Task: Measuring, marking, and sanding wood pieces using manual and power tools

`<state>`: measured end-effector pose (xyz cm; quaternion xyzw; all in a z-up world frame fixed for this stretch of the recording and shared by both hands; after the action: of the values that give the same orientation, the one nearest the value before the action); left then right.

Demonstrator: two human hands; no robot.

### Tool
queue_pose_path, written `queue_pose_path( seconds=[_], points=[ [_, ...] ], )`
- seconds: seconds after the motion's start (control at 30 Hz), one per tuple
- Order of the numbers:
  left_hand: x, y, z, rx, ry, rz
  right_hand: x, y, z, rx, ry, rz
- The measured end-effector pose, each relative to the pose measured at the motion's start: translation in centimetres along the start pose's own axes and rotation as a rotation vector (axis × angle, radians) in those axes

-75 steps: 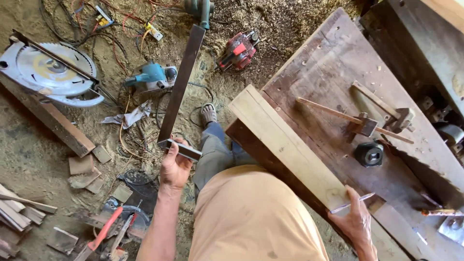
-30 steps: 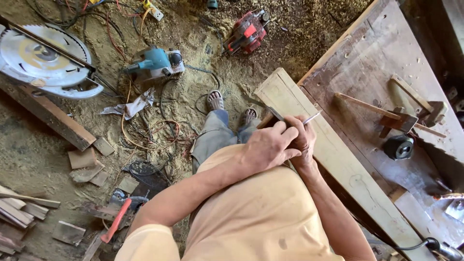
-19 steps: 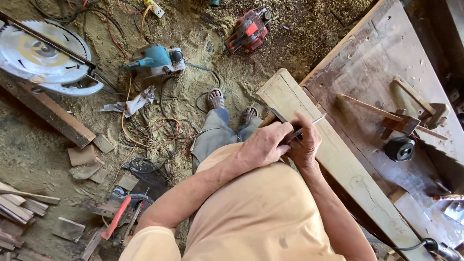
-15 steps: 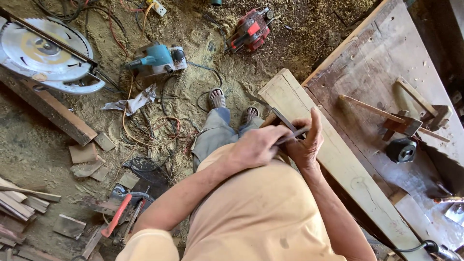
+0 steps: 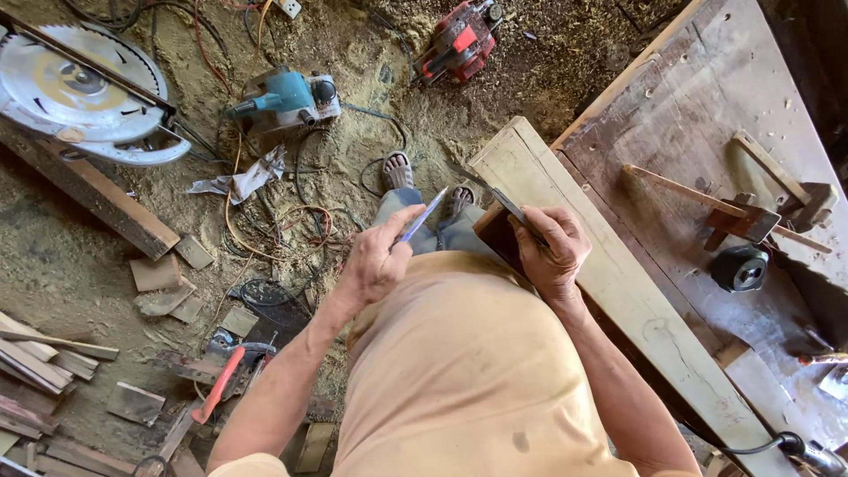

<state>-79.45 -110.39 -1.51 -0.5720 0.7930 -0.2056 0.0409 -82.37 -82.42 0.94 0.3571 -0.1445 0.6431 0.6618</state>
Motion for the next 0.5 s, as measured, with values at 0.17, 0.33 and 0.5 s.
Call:
queue_pose_path(
  seconds=[0.17,0.33,0.5],
  points=[
    [-0.9,1.4,-1.4,0.046,-0.046,-0.076,0.0,0.0,0.2,-0.002,0.009,0.006],
    [-1.7,2.4,-2.0,0.078,-0.073,-0.109,0.0,0.3,0.3,0.008,0.01,0.005],
    [-2.7,2.8,-0.3,0.099,-0.106,-0.106,0.1,0.4,0.3,0.026,0.014,0.013]
  ],
)
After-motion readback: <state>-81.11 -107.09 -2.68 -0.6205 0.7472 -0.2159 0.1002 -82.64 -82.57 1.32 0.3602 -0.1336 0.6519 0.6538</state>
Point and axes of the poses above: each hand's wrist, its own y-axis towards the middle knuckle, its own x-axis out of the back of the hand, z = x × y, the point moved 4 cm from there along y, towards the middle knuckle, and after that the axes turned 2 degrees about z, right-handed, at the moved point
